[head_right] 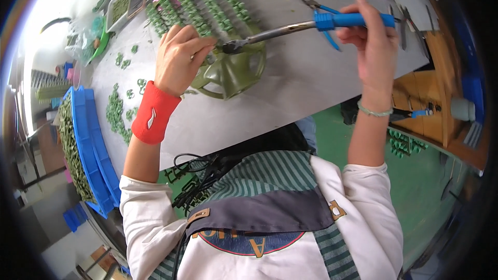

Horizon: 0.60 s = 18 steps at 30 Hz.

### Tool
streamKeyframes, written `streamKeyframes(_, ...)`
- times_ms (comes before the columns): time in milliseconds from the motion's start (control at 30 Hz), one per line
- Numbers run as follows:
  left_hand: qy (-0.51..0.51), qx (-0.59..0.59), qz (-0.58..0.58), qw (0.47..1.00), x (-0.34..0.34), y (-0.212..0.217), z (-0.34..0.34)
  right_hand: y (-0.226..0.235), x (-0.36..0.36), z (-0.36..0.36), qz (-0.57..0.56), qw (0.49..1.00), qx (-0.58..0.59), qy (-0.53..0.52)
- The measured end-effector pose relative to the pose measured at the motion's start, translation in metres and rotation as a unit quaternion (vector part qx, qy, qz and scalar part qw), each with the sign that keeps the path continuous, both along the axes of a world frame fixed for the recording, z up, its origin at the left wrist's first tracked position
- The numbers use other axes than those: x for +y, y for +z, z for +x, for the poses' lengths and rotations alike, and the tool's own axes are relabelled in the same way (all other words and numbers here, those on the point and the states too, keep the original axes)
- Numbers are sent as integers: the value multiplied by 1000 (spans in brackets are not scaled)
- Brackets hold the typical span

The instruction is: The person places green circular components onto a large green frame and uses a soldering iron to melt the plastic, securing them in place.

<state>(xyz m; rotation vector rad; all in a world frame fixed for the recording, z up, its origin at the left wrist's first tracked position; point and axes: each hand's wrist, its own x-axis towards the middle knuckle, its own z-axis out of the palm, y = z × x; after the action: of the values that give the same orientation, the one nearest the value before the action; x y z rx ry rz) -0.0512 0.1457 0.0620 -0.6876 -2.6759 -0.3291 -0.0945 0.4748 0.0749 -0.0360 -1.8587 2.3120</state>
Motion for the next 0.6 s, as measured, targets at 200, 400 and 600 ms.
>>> streamKeyframes(200, 250, -150, 327, 899, -60, 6, 35, 5, 20, 9, -8, 1000, -13, -19)
streamKeyframes(400, 206, -233, 155, 938, -74, -50, 95, 9, 10, 13, -22, 999, -30, -14)
streamKeyframes(600, 200, -84, 26, 976, -76, -55, 89, 7, 17, 13, 19, 1000, -18, -17)
